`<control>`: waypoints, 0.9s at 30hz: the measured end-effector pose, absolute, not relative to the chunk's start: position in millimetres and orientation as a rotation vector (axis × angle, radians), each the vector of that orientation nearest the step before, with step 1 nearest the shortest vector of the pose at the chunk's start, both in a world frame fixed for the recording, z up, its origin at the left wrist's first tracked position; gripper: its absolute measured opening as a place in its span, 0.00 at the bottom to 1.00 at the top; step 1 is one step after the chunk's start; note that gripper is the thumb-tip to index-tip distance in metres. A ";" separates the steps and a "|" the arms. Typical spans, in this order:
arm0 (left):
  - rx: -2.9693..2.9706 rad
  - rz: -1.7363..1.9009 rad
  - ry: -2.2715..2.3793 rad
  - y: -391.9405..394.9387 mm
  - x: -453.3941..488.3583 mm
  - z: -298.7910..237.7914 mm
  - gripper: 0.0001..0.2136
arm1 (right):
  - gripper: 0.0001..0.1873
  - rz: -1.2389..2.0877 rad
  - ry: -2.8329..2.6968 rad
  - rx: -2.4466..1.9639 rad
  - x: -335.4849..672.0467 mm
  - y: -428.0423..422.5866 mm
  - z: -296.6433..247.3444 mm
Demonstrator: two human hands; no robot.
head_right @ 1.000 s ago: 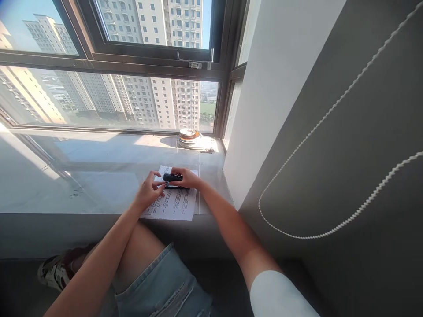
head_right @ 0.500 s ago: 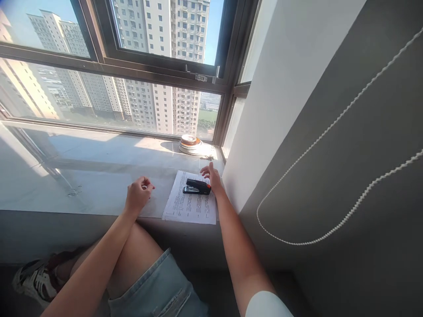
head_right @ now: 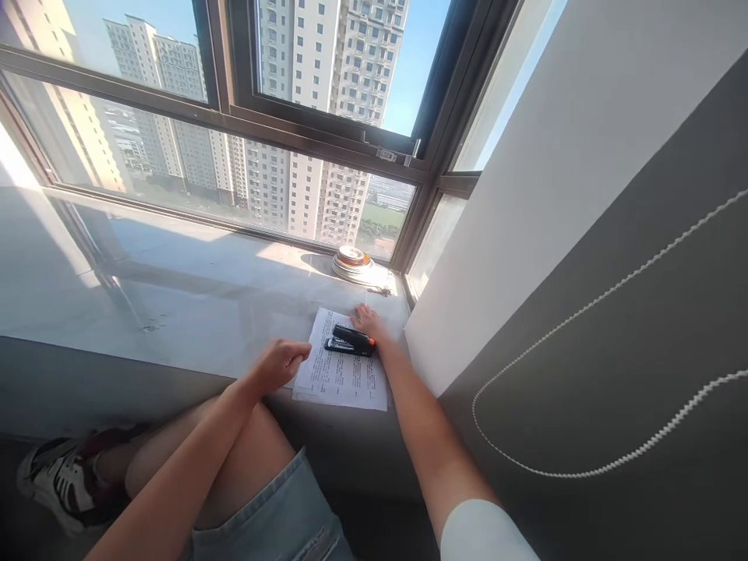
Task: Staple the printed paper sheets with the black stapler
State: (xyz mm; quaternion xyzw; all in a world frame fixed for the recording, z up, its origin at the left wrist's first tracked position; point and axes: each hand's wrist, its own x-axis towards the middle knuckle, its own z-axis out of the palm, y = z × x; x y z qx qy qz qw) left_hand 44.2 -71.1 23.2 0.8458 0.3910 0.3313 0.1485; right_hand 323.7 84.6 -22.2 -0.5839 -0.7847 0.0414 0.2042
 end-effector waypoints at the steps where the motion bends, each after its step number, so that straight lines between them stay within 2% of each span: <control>1: 2.483 0.905 1.110 -76.8 46.4 23.4 0.09 | 0.20 0.123 -2.211 -1.636 314.8 87.9 -22.3; 10: 2.658 0.825 0.927 -111.8 55.9 29.9 0.08 | 0.26 0.245 -2.337 -1.671 207.5 124.9 -9.4; 18: 2.653 0.523 0.826 -113.3 46.7 35.9 0.09 | 0.28 0.240 -2.402 -1.561 94.2 145.4 -5.8; 27: 2.584 0.623 0.802 -108.8 39.2 29.4 0.09 | 0.30 0.258 -2.444 -1.517 69.6 151.4 -7.2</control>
